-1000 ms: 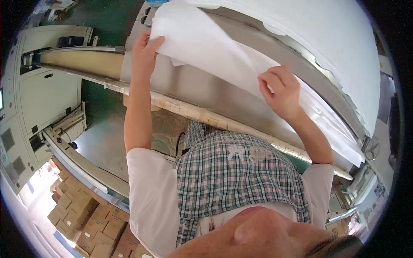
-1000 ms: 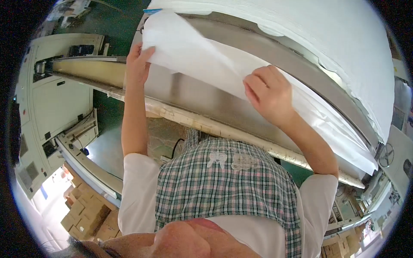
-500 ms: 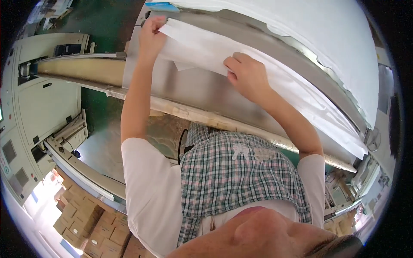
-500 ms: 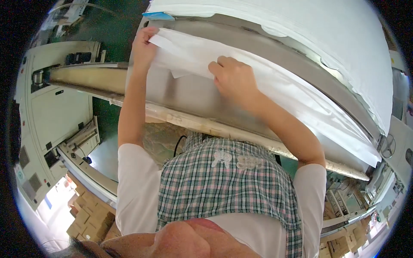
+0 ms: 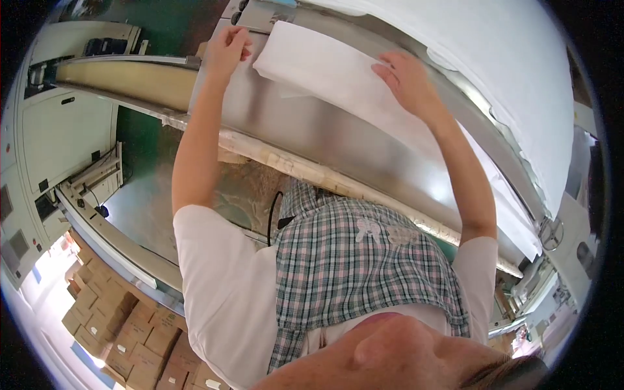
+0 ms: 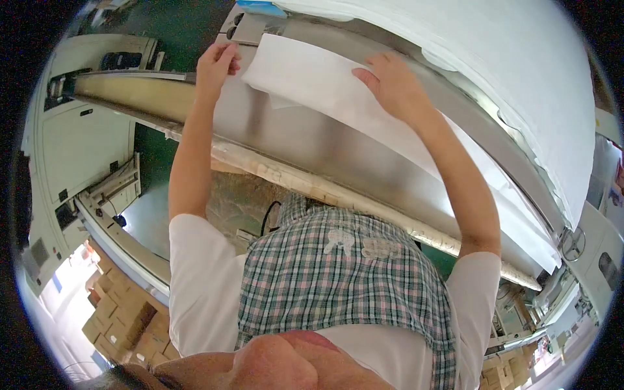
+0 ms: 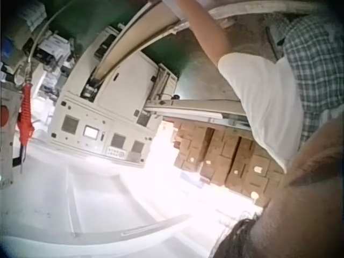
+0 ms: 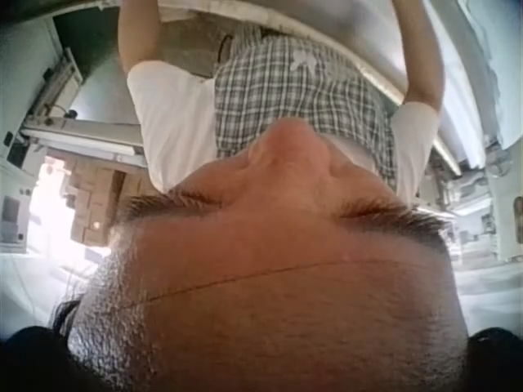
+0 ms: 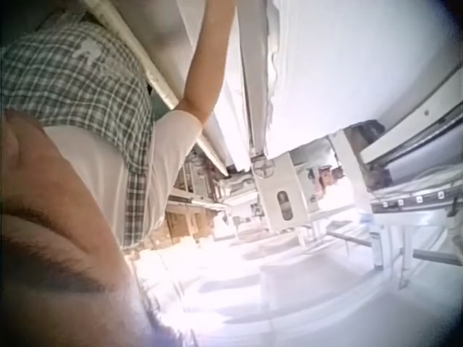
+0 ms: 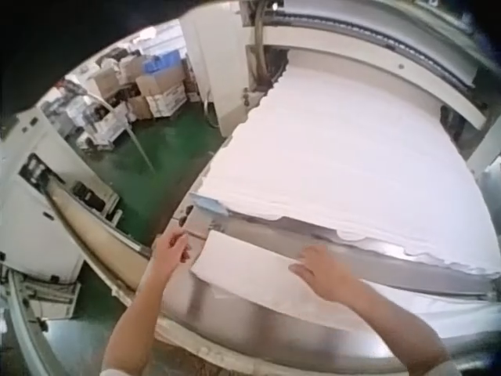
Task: Manually fold and handle large white paper sheets on an industrial machine.
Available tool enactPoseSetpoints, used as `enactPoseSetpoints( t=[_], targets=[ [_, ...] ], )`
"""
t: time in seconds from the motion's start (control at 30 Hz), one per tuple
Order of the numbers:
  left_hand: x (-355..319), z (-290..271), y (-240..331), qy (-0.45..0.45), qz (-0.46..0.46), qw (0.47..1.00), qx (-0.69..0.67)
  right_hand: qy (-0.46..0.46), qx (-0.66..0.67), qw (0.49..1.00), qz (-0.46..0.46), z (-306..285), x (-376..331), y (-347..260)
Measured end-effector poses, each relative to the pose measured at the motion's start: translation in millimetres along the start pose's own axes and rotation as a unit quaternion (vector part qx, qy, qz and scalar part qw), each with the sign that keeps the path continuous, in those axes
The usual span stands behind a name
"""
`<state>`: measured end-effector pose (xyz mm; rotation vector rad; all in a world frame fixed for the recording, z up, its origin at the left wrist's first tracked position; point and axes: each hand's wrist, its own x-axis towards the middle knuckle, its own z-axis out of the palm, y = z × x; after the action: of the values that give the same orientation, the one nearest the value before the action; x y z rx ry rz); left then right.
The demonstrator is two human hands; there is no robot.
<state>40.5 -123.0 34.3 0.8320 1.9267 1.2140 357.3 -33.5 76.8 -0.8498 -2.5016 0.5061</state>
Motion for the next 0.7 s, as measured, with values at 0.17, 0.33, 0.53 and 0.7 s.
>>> enactPoseSetpoints(
  t=[0.17,0.33,0.53,0.7],
  targets=[
    [-62,-24,-35,-0.169,-0.251,0.950,-0.077,-0.412,0.087,0.893,0.161,34,23,4],
    [-97,8,-41,-0.182,-0.348,0.918,-0.054,-0.400,0.186,0.892,0.104,79,71,-20],
    [-99,33,-38,-0.111,-0.330,0.930,-0.120,-0.564,0.180,0.795,0.131,126,113,-29],
    [-89,22,-44,-0.152,-0.322,0.924,-0.142,-0.569,0.359,0.713,0.199,94,113,-33]
  ],
)
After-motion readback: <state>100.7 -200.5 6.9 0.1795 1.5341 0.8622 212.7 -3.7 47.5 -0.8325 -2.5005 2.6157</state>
